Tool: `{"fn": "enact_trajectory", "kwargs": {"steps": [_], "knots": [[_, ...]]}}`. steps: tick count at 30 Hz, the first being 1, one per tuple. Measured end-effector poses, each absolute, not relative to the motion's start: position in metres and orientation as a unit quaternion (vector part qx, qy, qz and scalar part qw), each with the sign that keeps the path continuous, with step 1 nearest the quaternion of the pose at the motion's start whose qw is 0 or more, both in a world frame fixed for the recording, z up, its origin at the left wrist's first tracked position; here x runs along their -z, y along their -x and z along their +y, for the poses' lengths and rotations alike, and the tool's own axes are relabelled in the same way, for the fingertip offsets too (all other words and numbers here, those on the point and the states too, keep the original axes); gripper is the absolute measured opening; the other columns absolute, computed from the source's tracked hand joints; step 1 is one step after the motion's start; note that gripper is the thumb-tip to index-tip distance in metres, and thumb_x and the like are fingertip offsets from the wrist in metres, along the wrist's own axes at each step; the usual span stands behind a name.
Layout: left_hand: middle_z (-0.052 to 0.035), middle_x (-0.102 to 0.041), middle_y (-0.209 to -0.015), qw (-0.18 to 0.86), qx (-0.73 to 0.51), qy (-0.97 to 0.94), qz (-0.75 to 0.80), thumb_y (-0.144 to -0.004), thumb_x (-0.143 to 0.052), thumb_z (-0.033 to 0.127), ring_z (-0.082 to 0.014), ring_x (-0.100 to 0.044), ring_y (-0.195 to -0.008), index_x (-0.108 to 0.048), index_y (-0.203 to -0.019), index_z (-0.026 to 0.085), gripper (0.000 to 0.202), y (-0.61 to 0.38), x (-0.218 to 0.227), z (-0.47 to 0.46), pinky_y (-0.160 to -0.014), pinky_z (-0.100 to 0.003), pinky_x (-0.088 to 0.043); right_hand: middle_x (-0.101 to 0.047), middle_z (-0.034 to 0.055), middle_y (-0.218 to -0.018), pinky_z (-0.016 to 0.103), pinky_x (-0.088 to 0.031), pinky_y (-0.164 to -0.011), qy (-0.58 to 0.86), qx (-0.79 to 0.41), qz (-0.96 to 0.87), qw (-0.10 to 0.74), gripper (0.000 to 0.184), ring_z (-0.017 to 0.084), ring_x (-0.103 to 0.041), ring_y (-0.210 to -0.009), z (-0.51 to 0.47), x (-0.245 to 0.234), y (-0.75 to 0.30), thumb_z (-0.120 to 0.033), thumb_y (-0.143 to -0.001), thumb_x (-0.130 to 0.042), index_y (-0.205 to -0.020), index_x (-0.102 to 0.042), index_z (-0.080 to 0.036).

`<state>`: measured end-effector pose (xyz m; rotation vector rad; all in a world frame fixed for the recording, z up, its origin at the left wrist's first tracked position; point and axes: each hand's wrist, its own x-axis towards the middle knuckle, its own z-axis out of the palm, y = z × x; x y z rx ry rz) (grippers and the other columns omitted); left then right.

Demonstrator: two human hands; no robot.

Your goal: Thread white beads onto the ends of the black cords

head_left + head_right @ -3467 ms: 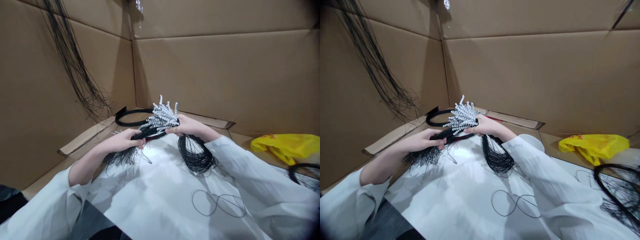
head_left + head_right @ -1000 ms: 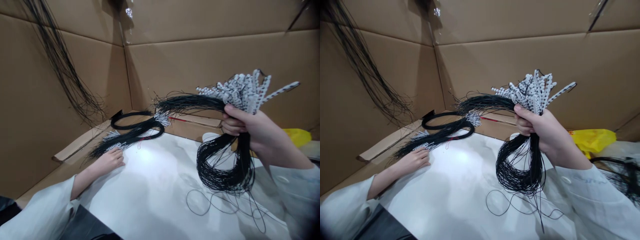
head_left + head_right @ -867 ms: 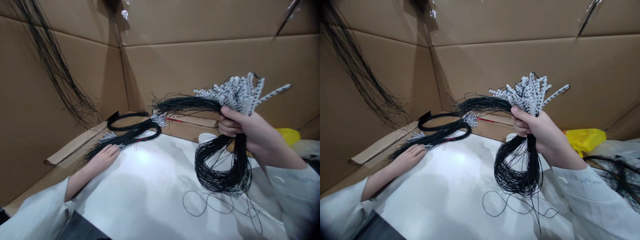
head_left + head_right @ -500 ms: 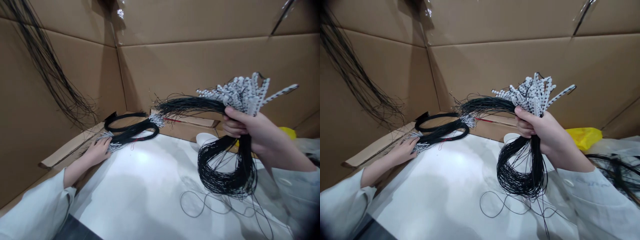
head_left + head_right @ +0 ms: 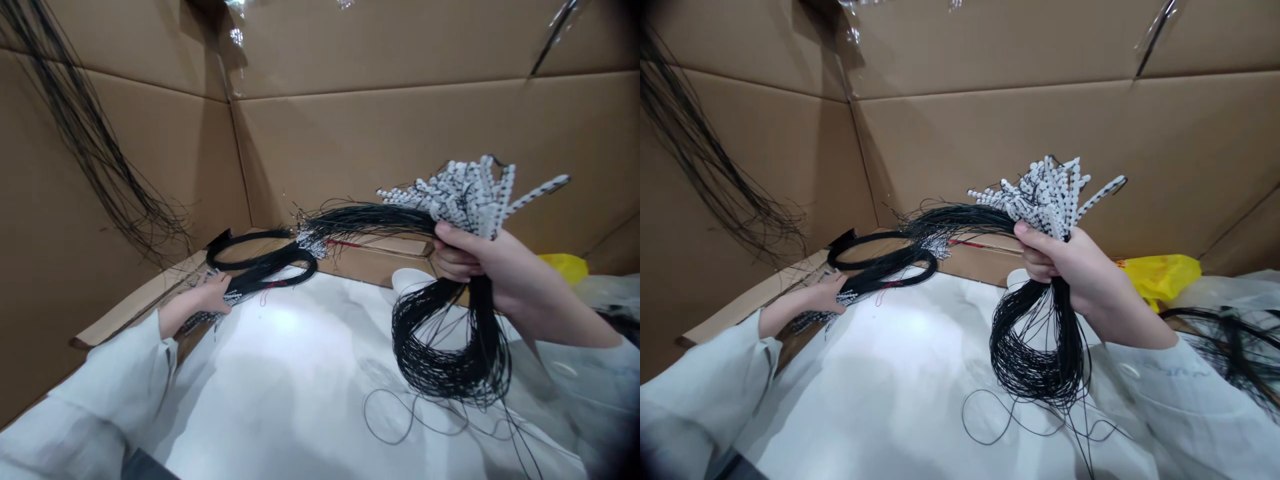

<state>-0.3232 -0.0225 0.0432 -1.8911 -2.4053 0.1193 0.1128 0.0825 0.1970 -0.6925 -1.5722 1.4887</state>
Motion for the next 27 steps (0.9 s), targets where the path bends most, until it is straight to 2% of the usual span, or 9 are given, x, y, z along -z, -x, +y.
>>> {"fn": "enact_trajectory", "kwargs": {"steps": [5,10,12,16,19,21,24,27], "knots": [[-0.0225,-0.05,-0.126,0.03,-0.096,0.608,-0.788,-0.057,-0.055,0.035,-0.0364,-0.045,-0.116,-0.05,-0.118,0.007,0.067,0.32,-0.048,-0.025,-0.1,-0.047,-0.028,-0.022,-0.0079,-0.051,0.019,-0.012,-0.036,0.269,-0.584,-0.639,0.423,0.032,0.003,-0.016,-0.041,0.082,-0.199,-0.113,-0.026,-0.074,-0.066,-0.064,-0.037,-0.018],[-0.02,-0.053,-0.124,0.04,-0.111,0.61,-0.783,-0.061,-0.054,0.035,-0.0335,-0.05,-0.111,-0.049,-0.121,0.008,0.066,0.318,-0.06,-0.036,-0.096,-0.041,-0.035,-0.02,-0.0083,-0.05,0.019,-0.012,-0.036,0.272,-0.59,-0.634,0.42,0.031,0.003,-0.015,-0.041,0.082,-0.2,-0.112,-0.026,-0.075,-0.065,-0.065,-0.037,-0.018],[-0.0196,-0.047,-0.13,0.058,-0.105,0.613,-0.781,-0.065,-0.051,0.033,-0.0336,-0.044,-0.118,-0.043,-0.128,0.008,0.068,0.315,-0.061,-0.042,-0.099,-0.043,-0.031,-0.02,-0.0086,-0.05,0.019,-0.011,-0.036,0.267,-0.596,-0.632,0.416,0.031,0.003,-0.014,-0.041,0.084,-0.199,-0.11,-0.026,-0.075,-0.066,-0.065,-0.037,-0.018],[-0.0194,-0.026,-0.144,0.128,-0.079,0.634,-0.759,-0.072,-0.05,0.038,-0.035,-0.024,-0.132,-0.025,-0.139,0.007,0.078,0.309,-0.041,-0.06,-0.106,-0.053,-0.013,-0.022,-0.0087,-0.051,0.018,-0.012,-0.037,0.264,-0.615,-0.627,0.399,0.033,0.002,-0.015,-0.041,0.086,-0.194,-0.102,-0.027,-0.073,-0.067,-0.065,-0.036,-0.018],[-0.0134,-0.028,-0.144,0.173,-0.056,0.681,-0.709,-0.082,-0.04,0.038,-0.0308,-0.025,-0.132,-0.032,-0.137,0.017,0.06,0.31,-0.018,-0.073,-0.107,-0.053,-0.008,-0.023,-0.009,-0.05,0.019,-0.01,-0.037,0.254,-0.633,-0.629,0.373,0.032,0.002,-0.016,-0.04,0.089,-0.191,-0.096,-0.029,-0.074,-0.067,-0.066,-0.038,-0.018],[-0.0133,-0.031,-0.143,0.181,-0.048,0.696,-0.694,-0.084,-0.038,0.04,-0.0305,-0.027,-0.132,-0.036,-0.135,0.019,0.056,0.309,-0.015,-0.079,-0.108,-0.052,-0.008,-0.023,-0.0094,-0.049,0.018,-0.011,-0.037,0.249,-0.637,-0.634,0.361,0.032,0.002,-0.016,-0.04,0.09,-0.188,-0.091,-0.032,-0.073,-0.067,-0.068,-0.039,-0.019],[-0.0154,-0.03,-0.143,0.189,-0.005,0.711,-0.677,-0.078,-0.045,0.056,-0.0329,-0.027,-0.131,-0.033,-0.137,0.018,0.071,0.291,-0.049,-0.083,-0.108,-0.053,-0.009,-0.027,-0.0089,-0.047,0.018,-0.013,-0.037,0.239,-0.63,-0.654,0.344,0.033,0.003,-0.02,-0.039,0.091,-0.185,-0.085,-0.037,-0.073,-0.067,-0.068,-0.039,-0.019],[-0.0086,-0.024,-0.147,0.228,0.119,0.712,-0.654,-0.08,-0.04,0.058,-0.0281,-0.025,-0.133,-0.019,-0.14,0.024,0.072,0.245,-0.109,-0.08,-0.11,-0.048,-0.012,-0.035,-0.0071,-0.048,0.018,-0.015,-0.036,0.219,-0.625,-0.675,0.324,0.034,0.003,-0.025,-0.039,0.087,-0.182,-0.078,-0.04,-0.073,-0.066,-0.07,-0.04,-0.019]]}}
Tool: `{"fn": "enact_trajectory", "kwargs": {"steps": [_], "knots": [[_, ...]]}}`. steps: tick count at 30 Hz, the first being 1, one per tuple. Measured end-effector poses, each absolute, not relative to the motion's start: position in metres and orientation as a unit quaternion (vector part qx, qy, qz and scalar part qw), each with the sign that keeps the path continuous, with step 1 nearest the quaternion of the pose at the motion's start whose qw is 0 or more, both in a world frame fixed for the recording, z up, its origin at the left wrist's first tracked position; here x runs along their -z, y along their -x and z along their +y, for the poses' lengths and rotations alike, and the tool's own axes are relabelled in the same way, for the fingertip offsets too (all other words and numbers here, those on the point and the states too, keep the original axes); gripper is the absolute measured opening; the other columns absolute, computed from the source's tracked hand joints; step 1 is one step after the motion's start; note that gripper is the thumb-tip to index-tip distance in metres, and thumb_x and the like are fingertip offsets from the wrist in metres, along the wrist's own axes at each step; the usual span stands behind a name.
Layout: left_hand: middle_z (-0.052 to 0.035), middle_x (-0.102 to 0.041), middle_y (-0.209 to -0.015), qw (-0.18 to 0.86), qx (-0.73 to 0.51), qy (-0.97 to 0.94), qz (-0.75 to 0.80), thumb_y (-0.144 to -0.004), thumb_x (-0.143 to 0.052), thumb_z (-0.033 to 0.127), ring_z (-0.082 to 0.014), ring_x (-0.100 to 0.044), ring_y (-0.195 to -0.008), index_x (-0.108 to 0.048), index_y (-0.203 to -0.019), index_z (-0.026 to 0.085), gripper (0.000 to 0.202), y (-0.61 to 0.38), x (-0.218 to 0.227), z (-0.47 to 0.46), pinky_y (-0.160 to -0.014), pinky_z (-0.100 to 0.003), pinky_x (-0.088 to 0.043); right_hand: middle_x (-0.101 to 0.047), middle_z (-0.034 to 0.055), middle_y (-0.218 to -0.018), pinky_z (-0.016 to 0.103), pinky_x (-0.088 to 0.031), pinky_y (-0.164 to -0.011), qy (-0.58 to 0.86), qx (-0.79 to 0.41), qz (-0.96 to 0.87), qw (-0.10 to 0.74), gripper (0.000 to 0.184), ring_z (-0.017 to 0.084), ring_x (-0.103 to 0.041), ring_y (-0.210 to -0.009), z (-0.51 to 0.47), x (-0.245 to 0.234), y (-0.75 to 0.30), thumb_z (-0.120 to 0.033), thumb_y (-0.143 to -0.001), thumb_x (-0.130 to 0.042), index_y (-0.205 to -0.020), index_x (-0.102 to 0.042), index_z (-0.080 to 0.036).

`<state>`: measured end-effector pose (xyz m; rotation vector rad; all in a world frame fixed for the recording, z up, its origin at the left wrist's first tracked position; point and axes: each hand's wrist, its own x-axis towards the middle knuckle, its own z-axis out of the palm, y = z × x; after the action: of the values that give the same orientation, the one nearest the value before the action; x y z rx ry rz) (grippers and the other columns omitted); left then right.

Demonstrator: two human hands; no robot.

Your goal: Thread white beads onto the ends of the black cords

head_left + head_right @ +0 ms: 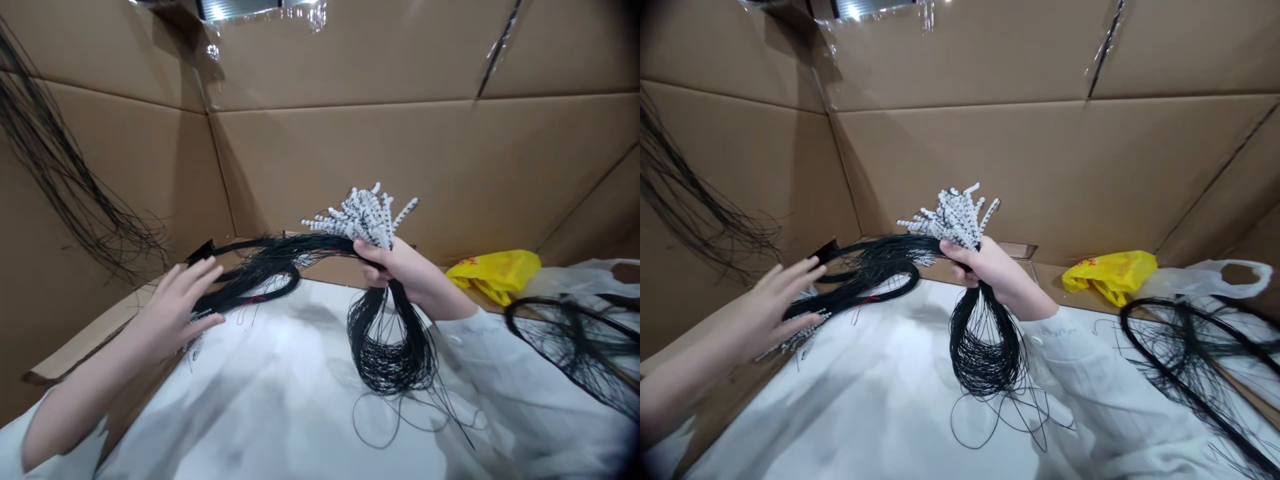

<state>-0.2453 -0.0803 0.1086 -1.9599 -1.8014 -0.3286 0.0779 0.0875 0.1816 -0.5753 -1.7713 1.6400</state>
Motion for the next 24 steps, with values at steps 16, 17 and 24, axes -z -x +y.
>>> {"fn": "enact_trajectory", "kwargs": {"steps": [16,17,24], "knots": [[-0.0056,-0.064,-0.073,0.1,0.192,0.648,-0.73,-0.084,-0.038,0.027,-0.0238,-0.062,-0.069,-0.049,-0.082,0.02,0.013,0.118,-0.16,-0.034,-0.054,-0.027,-0.036,-0.06,0.0022,-0.066,0.018,-0.028,-0.036,0.168,-0.622,-0.706,0.293,0.031,0.003,-0.035,-0.038,0.075,-0.176,-0.069,-0.044,-0.078,-0.059,-0.083,-0.052,-0.014],[-0.0054,-0.063,-0.072,0.103,0.19,0.648,-0.731,-0.084,-0.037,0.025,-0.0235,-0.062,-0.068,-0.048,-0.081,0.02,0.012,0.116,-0.162,-0.037,-0.053,-0.027,-0.035,-0.06,0.0022,-0.068,0.019,-0.034,-0.039,0.175,-0.623,-0.696,0.312,0.032,0.005,-0.043,-0.041,0.08,-0.173,-0.069,-0.045,-0.076,-0.06,-0.084,-0.053,-0.015],[-0.0059,-0.063,-0.076,0.058,0.228,0.636,-0.735,-0.083,-0.036,0.023,-0.0238,-0.06,-0.073,-0.048,-0.085,0.02,0.013,0.122,-0.161,-0.044,-0.058,-0.028,-0.036,-0.065,0.0084,-0.076,0.03,-0.051,-0.065,0.217,-0.644,-0.632,0.372,0.036,0.016,-0.062,-0.069,0.103,-0.159,-0.067,-0.047,-0.071,-0.065,-0.082,-0.058,-0.014]]}}
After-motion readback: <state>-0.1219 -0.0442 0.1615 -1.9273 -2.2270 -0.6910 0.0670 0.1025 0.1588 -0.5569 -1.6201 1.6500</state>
